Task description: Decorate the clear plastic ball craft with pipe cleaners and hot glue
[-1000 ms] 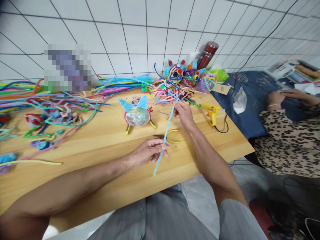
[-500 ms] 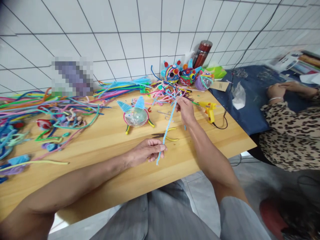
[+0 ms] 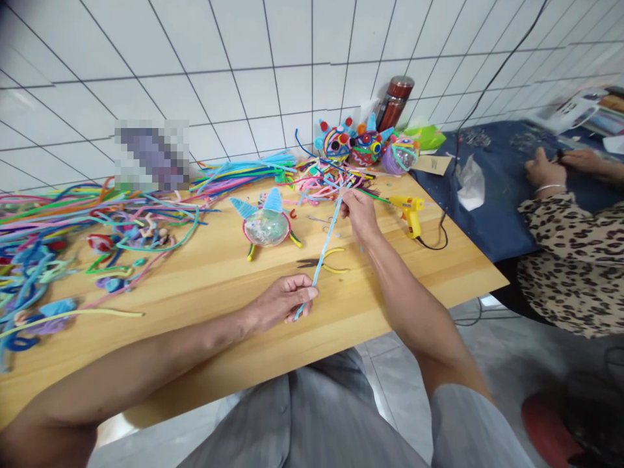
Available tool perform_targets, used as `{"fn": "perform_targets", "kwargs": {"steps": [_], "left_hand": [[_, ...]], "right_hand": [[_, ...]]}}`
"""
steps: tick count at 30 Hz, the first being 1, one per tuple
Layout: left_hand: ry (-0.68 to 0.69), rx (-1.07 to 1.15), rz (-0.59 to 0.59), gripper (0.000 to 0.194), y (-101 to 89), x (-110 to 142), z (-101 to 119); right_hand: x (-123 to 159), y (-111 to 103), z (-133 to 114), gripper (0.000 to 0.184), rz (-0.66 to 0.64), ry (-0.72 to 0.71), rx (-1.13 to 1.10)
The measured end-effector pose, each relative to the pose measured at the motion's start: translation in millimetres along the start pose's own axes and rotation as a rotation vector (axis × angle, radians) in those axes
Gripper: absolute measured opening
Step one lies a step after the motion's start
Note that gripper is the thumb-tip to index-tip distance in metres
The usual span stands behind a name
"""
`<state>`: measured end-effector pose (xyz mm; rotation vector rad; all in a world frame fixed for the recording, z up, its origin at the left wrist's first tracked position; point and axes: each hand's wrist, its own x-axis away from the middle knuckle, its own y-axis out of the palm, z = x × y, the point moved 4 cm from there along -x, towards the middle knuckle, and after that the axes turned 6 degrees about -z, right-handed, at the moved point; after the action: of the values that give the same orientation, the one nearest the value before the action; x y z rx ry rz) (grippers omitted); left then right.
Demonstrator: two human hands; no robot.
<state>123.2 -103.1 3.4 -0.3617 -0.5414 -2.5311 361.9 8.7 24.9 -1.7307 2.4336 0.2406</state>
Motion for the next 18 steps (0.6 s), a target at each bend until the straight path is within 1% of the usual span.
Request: {"fn": "perform_targets", "kwargs": {"steps": [5,9,14,18], "left_hand": [[-0.034,-0.004,-0.007,0.058,-0.1,5.0,-7.9],[-0.031,-0.003,-0.017,0.057,-0.7,9.6,-11.0],[-0.024,0.025,0.034,0.056,-2.2,15.6,-11.1],[-0.004,0.041,0.061,0.06,-0.3,19.9,-10.4]], "right_hand": [[2.9,3.2,0.6,0.045,-0.001,-0.03,0.05],[3.0,1.8,0.0,0.045,0.017,-0.05,0.075],[1.3,-0.2,0.9,0.043,0.029,-0.055,0.087],[-0.6,-0.5,3.2,0.042,0.021,-0.032,0.085]]}}
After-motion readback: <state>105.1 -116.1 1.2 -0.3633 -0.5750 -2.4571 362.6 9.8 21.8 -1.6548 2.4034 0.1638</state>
